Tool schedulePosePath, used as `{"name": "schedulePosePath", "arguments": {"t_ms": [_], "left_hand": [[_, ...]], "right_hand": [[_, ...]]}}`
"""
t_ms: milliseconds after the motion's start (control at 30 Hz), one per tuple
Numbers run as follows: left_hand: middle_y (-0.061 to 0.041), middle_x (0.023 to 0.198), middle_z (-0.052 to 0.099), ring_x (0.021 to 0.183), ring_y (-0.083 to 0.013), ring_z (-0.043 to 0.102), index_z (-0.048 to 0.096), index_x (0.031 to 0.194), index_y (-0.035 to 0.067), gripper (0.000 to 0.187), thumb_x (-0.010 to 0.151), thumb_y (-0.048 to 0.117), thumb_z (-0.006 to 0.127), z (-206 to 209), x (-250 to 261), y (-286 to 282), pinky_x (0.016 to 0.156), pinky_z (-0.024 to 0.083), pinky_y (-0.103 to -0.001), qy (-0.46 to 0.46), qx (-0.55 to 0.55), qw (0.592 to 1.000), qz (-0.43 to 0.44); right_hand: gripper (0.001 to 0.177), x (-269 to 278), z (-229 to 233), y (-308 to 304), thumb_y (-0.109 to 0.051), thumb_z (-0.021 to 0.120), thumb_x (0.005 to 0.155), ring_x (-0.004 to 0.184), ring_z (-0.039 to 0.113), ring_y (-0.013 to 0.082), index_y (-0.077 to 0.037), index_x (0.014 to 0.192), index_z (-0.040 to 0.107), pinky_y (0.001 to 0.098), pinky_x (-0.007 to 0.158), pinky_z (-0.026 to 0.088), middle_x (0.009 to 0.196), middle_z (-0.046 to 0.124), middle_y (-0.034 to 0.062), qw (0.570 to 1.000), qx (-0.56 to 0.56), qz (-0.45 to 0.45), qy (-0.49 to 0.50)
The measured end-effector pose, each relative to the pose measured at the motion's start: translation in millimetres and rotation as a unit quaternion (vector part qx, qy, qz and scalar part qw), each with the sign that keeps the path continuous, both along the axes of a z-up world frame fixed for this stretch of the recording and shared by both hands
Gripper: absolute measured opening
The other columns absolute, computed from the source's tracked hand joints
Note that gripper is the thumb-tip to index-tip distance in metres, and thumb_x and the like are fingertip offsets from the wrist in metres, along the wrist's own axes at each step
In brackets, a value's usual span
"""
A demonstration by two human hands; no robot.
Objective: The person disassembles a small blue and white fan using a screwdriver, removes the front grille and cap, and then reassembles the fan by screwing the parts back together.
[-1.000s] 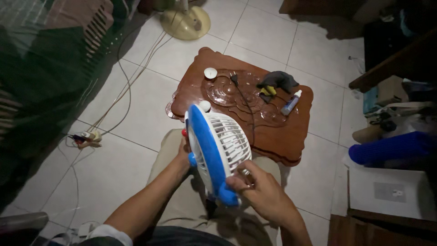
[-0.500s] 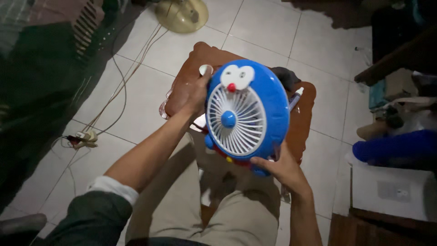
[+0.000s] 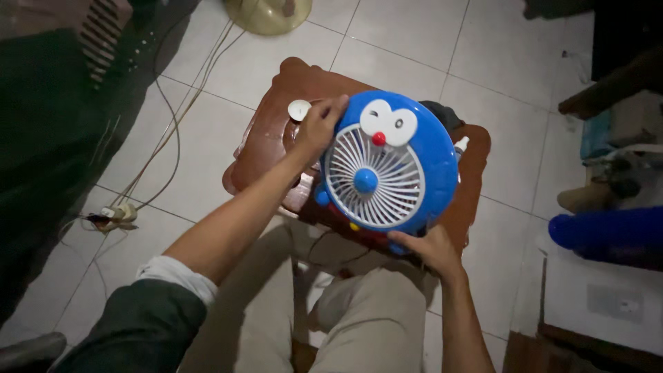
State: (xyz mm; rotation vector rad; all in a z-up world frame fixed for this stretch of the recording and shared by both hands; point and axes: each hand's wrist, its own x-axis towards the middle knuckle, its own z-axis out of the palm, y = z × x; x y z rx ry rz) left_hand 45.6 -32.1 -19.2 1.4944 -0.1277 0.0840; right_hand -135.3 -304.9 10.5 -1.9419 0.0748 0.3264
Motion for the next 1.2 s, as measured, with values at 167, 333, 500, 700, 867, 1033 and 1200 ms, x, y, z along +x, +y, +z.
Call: {"name": "schedulePosePath", "arguments": {"t_ms": [167,333,500,700,867,1033,1200], "left_hand": [[-0.007,0.100,0.073,0.094,-0.0127,0.065,0.072,0.112,-0.002,0.044,0.103,0.039,0.059,-18,-1,-8,0.087,0.051,-0.028,0.025,0.008,0.999,0.018],[-0.007,0.095,0.069,0.089,-0.0135,0.062,0.071,0.111,0.000,0.035,0.106,0.033,0.057,-23,-3,-5,0.084,0.050,-0.029,0.022,0.025,0.999,0.014],[-0.008,0.100,0.070,0.095,-0.0179,0.065,0.068,0.105,0.002,0.024,0.104,0.025,0.062,-10,-13,-9,0.089,0.052,-0.033,-0.099,0.077,0.992,0.020],[-0.012,0.099,0.064,0.096,-0.0272,0.062,0.067,0.103,0.001,0.027,0.103,0.028,0.066,1,-50,-18,0.088,0.050,-0.037,-0.176,0.141,0.972,0.063],[-0.014,0.104,0.062,0.100,-0.0302,0.061,0.064,0.104,0.001,0.036,0.104,0.036,0.065,5,-70,-24,0.092,0.049,-0.040,-0.221,0.152,0.961,0.066],[-0.014,0.104,0.062,0.100,-0.0304,0.060,0.064,0.107,0.002,0.040,0.103,0.041,0.065,15,-73,-22,0.091,0.049,-0.040,-0.263,0.172,0.948,0.041],[-0.015,0.104,0.063,0.099,-0.0325,0.060,0.065,0.109,0.001,0.040,0.104,0.040,0.064,13,-93,-13,0.091,0.049,-0.041,-0.254,0.186,0.948,0.043]], "right_hand": [[0.062,11,-16,-9,-0.020,0.088,0.071,0.097,0.067,0.0169,0.001,0.124,0.064,0.0341,0.084,0.057,0.111,0.072,0.0069,0.999,0.037,0.005,0.032],[0.061,13,-25,-10,-0.018,0.089,0.069,0.097,0.068,0.0172,0.001,0.121,0.065,0.0334,0.085,0.057,0.111,0.074,0.0068,1.000,0.009,-0.006,0.018],[0.054,7,-27,-11,-0.016,0.090,0.069,0.091,0.070,0.0187,0.002,0.115,0.069,0.0338,0.081,0.056,0.104,0.076,0.0086,0.998,-0.044,-0.043,0.024],[0.057,-8,-23,-12,-0.005,0.085,0.073,0.074,0.068,0.0235,0.001,0.124,0.059,0.0375,0.061,0.055,0.096,0.074,0.0127,0.986,-0.008,-0.143,0.082],[0.063,-18,-45,-16,0.002,0.084,0.072,0.094,0.070,0.0195,0.002,0.129,0.056,0.0343,0.075,0.059,0.112,0.070,0.0100,0.986,0.059,-0.158,0.007],[0.069,-22,-54,-14,-0.001,0.089,0.072,0.110,0.067,0.0251,0.001,0.133,0.056,0.0365,0.092,0.054,0.124,0.069,0.0132,0.988,-0.054,-0.136,-0.047],[0.068,-33,-47,-13,-0.011,0.086,0.074,0.119,0.065,0.0240,0.000,0.135,0.056,0.0357,0.100,0.052,0.131,0.067,0.0126,0.989,0.022,-0.144,-0.038]]}}
